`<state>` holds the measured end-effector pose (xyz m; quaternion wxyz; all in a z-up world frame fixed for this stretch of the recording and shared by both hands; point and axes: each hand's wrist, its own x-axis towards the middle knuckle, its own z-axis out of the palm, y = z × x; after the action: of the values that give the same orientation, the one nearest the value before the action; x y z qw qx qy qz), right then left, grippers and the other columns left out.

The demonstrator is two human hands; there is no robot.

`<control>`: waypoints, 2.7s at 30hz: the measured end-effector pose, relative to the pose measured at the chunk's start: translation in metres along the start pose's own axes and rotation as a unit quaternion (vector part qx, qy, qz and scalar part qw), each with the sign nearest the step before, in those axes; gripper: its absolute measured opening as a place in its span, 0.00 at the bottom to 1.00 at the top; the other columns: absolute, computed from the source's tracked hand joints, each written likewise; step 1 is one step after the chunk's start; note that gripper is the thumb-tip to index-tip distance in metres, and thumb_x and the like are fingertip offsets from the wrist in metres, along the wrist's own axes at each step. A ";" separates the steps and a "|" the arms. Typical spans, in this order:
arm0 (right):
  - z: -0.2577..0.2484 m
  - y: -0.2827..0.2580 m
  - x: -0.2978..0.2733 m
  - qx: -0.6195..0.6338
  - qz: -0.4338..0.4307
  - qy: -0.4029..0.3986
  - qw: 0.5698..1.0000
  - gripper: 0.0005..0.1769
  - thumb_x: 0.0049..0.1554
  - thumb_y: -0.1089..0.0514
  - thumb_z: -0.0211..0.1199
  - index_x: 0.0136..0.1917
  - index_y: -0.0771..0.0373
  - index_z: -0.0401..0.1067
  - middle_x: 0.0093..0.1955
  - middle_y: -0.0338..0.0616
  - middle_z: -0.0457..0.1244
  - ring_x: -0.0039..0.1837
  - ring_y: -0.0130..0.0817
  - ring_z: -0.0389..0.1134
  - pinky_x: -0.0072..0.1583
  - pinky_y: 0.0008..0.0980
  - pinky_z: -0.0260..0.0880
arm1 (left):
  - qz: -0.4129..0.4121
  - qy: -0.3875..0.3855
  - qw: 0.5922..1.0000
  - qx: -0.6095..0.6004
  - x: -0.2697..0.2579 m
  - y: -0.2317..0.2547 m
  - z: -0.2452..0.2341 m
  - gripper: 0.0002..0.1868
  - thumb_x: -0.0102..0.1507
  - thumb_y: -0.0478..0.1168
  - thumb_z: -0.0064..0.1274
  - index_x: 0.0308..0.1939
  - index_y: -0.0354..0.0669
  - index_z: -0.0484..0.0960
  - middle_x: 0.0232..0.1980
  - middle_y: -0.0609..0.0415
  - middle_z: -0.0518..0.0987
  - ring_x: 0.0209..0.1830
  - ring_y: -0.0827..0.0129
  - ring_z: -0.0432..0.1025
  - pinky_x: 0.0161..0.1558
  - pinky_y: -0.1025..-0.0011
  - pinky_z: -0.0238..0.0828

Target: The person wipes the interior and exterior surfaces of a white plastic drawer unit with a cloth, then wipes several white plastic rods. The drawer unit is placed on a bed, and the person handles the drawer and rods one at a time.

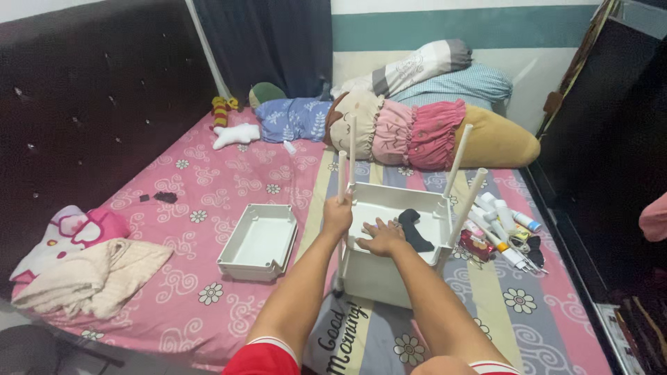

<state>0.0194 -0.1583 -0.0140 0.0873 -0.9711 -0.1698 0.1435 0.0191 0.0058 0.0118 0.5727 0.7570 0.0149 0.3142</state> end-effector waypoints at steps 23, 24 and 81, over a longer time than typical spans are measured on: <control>0.004 -0.009 -0.011 0.010 0.026 -0.007 1.000 0.50 0.50 0.15 0.45 0.82 0.25 0.42 0.89 0.39 0.29 0.87 0.53 0.26 0.80 0.61 0.25 | -0.141 -0.129 0.973 -0.130 0.015 -0.019 -0.007 0.17 0.71 0.46 0.53 0.36 0.35 0.78 0.23 0.50 0.69 0.22 0.61 0.63 0.28 0.57 0.56; 0.006 -0.012 -0.010 0.000 0.028 -0.004 1.000 0.50 0.51 0.15 0.44 0.83 0.24 0.42 0.89 0.39 0.29 0.87 0.53 0.26 0.80 0.61 0.25 | -0.100 -0.040 0.992 -0.059 0.008 -0.014 -0.001 0.15 0.68 0.45 0.52 0.37 0.35 0.82 0.23 0.45 0.73 0.24 0.57 0.69 0.30 0.55 0.62; -0.066 0.017 -0.023 0.120 -0.098 0.573 0.804 0.12 0.59 0.57 0.62 0.57 0.56 0.74 0.56 0.56 0.62 0.55 0.56 0.66 0.55 0.51 0.68 | 0.085 -0.259 0.934 0.231 -0.042 0.048 -0.027 0.16 0.69 0.49 0.44 0.49 0.40 0.73 0.40 0.34 0.81 0.44 0.36 0.74 0.47 0.45 0.68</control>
<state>0.0240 -0.1906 0.0501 0.2981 -0.8363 -0.1646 -0.4296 -0.0443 -0.0035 0.0388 0.3371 0.9221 -0.1260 0.1423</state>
